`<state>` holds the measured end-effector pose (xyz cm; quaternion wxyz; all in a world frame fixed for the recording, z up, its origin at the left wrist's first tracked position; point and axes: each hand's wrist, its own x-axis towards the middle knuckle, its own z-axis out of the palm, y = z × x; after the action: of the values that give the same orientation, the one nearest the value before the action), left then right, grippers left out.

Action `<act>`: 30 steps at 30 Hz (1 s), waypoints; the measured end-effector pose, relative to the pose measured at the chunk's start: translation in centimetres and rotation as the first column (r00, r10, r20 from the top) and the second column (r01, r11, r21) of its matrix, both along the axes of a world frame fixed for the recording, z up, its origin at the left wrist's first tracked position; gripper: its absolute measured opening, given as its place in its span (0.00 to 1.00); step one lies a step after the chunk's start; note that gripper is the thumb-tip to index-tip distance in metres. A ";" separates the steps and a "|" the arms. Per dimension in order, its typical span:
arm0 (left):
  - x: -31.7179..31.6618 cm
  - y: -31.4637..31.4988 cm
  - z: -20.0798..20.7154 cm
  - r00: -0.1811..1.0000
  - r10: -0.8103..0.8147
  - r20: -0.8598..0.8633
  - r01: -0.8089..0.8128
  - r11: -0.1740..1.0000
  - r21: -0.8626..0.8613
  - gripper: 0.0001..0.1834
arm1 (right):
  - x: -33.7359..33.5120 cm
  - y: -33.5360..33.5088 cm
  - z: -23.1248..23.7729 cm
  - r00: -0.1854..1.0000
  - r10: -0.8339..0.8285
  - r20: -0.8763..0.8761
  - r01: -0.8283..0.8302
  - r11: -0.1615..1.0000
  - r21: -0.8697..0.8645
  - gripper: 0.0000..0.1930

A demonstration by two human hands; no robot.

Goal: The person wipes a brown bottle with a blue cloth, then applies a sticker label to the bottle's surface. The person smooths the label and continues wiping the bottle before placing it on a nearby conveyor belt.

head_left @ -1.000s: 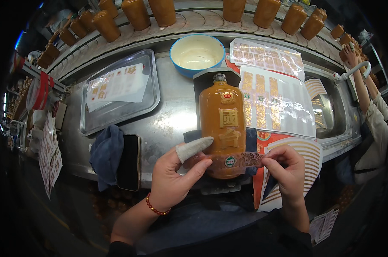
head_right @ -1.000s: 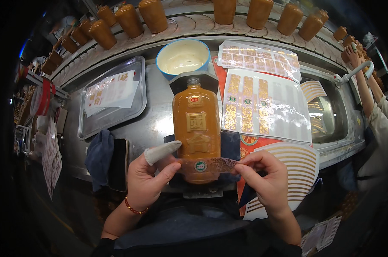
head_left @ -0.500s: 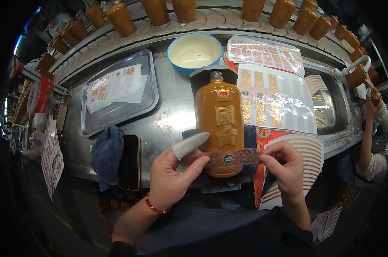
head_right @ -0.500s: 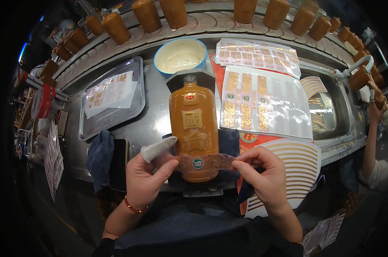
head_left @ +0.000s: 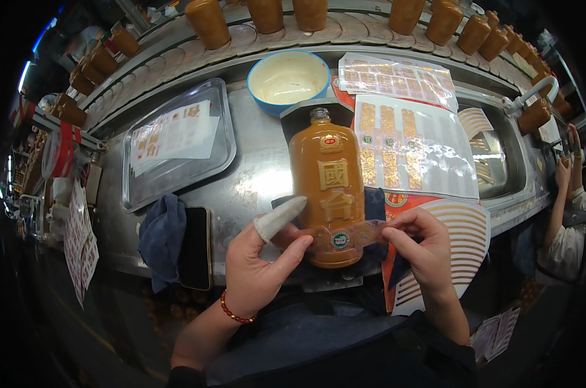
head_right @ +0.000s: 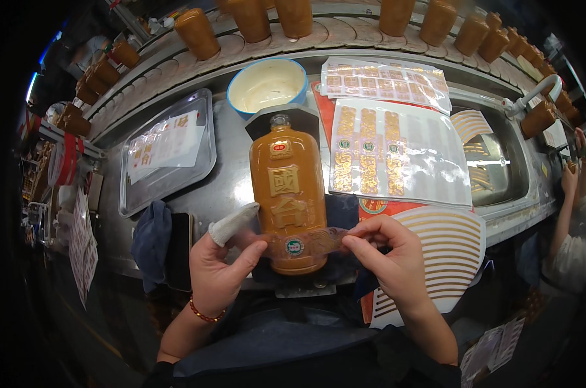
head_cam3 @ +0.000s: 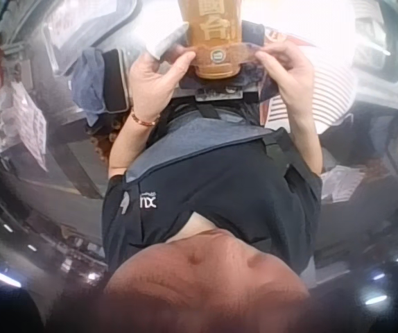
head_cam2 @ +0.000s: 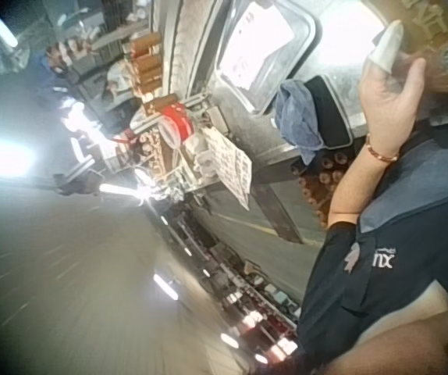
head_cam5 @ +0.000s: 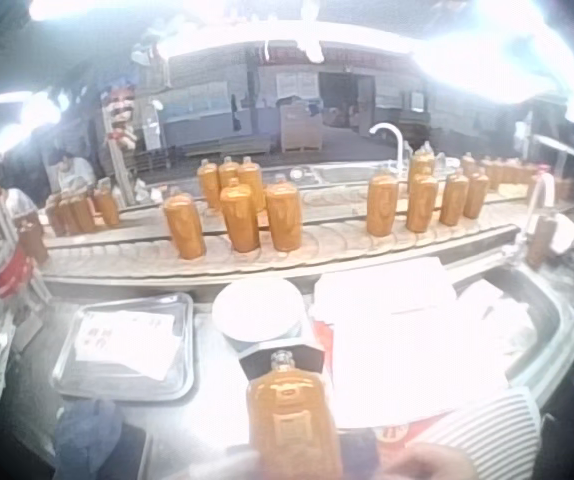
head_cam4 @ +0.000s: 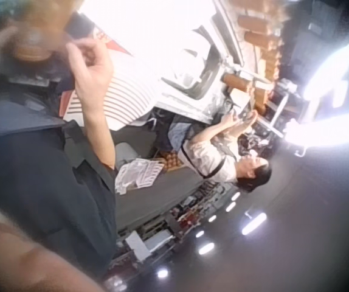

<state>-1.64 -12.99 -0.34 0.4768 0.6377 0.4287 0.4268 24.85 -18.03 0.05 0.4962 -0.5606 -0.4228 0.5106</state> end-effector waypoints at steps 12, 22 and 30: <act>-1.9 1.1 -1.9 0.984 -0.111 -0.141 0.101 0.992 -0.077 0.49 | 0.4 1.7 -1.2 0.978 -0.059 0.198 0.058 0.998 0.015 0.26; -0.6 1.9 -4.1 0.976 -0.214 0.036 0.216 0.947 -0.239 0.56 | -3.5 2.3 -0.8 0.980 0.160 -0.120 -0.168 0.984 -0.055 0.52; -0.4 2.3 -4.5 0.966 -0.213 0.144 0.247 0.924 -0.292 0.54 | -3.1 2.9 -1.5 0.977 0.173 -0.127 -0.181 0.982 -0.055 0.55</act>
<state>-2.06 -10.67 -4.88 0.6399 0.5773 0.3854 0.3299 21.76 -15.13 -1.50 0.4547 -0.5047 -0.4229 0.5997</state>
